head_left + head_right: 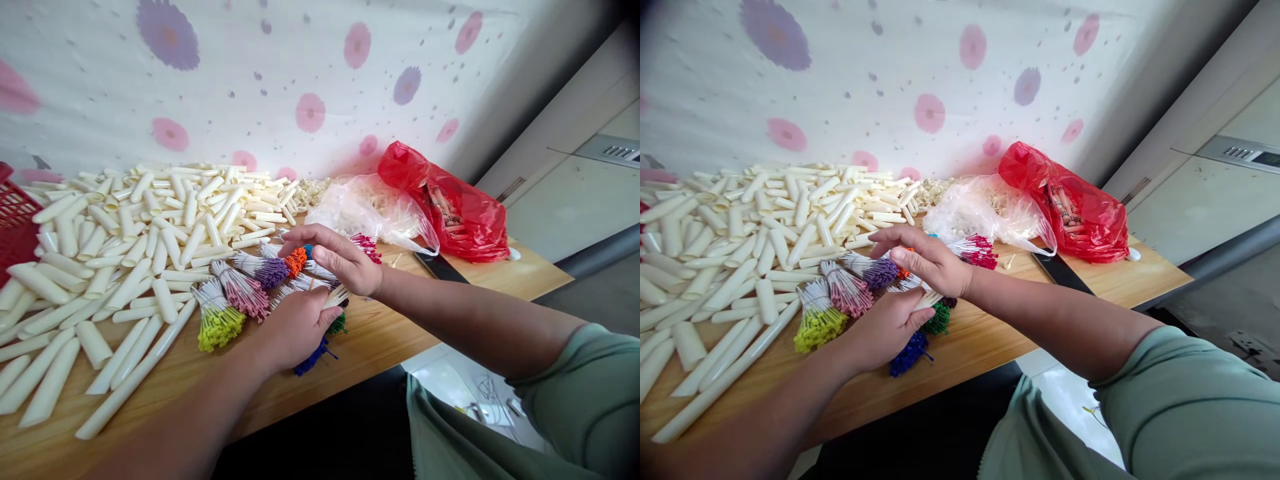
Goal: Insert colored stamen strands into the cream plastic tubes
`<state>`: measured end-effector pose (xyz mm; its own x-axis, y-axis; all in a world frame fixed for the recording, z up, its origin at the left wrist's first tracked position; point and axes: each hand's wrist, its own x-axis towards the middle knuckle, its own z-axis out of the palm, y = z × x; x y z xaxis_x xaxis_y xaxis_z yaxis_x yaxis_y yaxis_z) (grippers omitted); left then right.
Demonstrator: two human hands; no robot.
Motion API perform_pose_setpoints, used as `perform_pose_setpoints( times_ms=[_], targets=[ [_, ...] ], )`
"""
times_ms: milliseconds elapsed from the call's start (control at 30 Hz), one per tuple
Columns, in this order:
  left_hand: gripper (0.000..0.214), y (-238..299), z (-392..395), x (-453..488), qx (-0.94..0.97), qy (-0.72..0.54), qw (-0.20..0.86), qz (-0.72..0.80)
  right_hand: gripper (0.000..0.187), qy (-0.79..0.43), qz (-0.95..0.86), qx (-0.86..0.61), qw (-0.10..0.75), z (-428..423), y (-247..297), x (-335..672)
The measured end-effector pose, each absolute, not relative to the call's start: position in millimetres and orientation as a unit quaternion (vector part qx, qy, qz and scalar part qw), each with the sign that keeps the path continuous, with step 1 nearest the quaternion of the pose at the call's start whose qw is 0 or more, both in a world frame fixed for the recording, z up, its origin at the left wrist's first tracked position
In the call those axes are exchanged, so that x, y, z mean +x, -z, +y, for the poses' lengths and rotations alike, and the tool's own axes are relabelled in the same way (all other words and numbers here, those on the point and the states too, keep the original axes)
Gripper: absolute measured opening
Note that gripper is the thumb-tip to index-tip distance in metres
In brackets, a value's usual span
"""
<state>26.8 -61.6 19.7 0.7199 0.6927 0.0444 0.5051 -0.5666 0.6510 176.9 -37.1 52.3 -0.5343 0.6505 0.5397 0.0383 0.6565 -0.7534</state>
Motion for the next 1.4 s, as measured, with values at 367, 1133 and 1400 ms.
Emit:
perform_pose_setpoints(
  times_ms=[367,1133,1400],
  targets=[
    [0.023,-17.5,-59.1,28.5,0.865,-0.142,0.306,0.372,0.041,-0.362,-0.789,-0.232,0.439,-34.3,-51.5,172.2],
    [0.021,-10.4,-51.0,26.5,0.833,-0.172,0.351,0.392,0.026,-0.273,-0.794,-0.307,0.449,-30.9,-46.8,185.4],
    [0.026,-11.9,-53.0,26.5,0.651,-0.185,0.632,0.378,0.03,0.174,-0.945,-0.263,0.089,-59.6,-55.8,213.1]
  ],
)
